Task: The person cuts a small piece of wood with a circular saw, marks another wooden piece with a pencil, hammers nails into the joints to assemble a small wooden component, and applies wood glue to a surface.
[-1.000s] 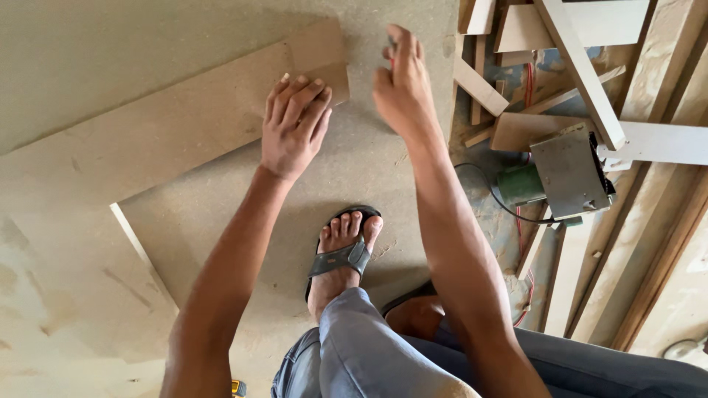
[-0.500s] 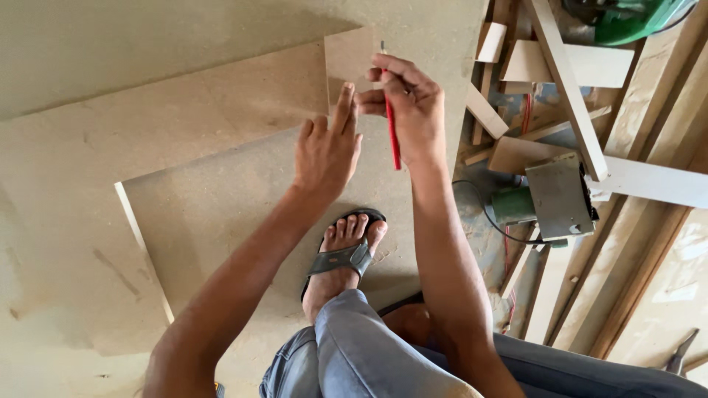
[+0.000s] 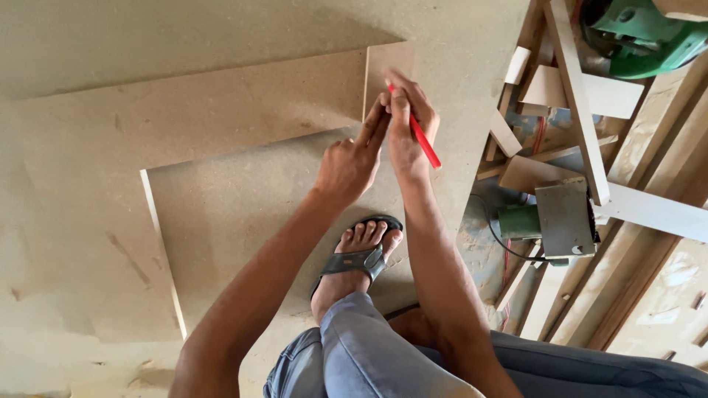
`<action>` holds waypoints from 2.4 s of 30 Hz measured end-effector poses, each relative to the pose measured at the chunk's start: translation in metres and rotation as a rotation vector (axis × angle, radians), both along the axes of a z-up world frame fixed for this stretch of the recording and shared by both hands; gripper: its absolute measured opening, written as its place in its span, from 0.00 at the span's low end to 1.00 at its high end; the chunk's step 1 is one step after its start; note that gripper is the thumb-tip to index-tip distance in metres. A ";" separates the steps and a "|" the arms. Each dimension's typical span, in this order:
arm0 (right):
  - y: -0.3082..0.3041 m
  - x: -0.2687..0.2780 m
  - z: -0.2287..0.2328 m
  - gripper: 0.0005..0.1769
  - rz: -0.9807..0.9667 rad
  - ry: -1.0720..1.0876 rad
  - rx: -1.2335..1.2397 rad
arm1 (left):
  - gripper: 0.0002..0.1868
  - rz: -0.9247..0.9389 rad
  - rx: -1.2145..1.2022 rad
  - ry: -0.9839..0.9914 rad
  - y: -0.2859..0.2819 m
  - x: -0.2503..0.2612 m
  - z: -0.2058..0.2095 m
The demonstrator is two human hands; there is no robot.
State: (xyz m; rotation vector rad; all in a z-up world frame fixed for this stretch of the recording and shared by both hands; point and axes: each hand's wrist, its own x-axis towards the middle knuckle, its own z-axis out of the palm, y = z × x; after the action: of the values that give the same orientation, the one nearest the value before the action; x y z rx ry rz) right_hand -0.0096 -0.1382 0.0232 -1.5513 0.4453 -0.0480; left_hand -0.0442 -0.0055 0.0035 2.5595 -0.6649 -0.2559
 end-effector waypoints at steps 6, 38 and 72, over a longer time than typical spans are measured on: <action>0.018 0.007 0.026 0.03 -0.031 -0.068 -0.068 | 0.29 -0.039 0.050 -0.027 0.002 -0.004 -0.007; 0.024 0.011 0.022 0.03 -0.006 -0.062 -0.356 | 0.14 -0.070 0.016 0.032 0.005 -0.006 -0.010; 0.022 0.008 0.016 0.03 -0.027 -0.054 -0.371 | 0.12 -0.070 0.000 0.025 0.006 -0.005 -0.012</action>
State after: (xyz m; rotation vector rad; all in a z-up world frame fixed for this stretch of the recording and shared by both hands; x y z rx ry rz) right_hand -0.0013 -0.1166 0.0396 -1.9033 0.4311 -0.2031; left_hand -0.0494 0.0001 -0.0083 2.5320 -0.7458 -0.3108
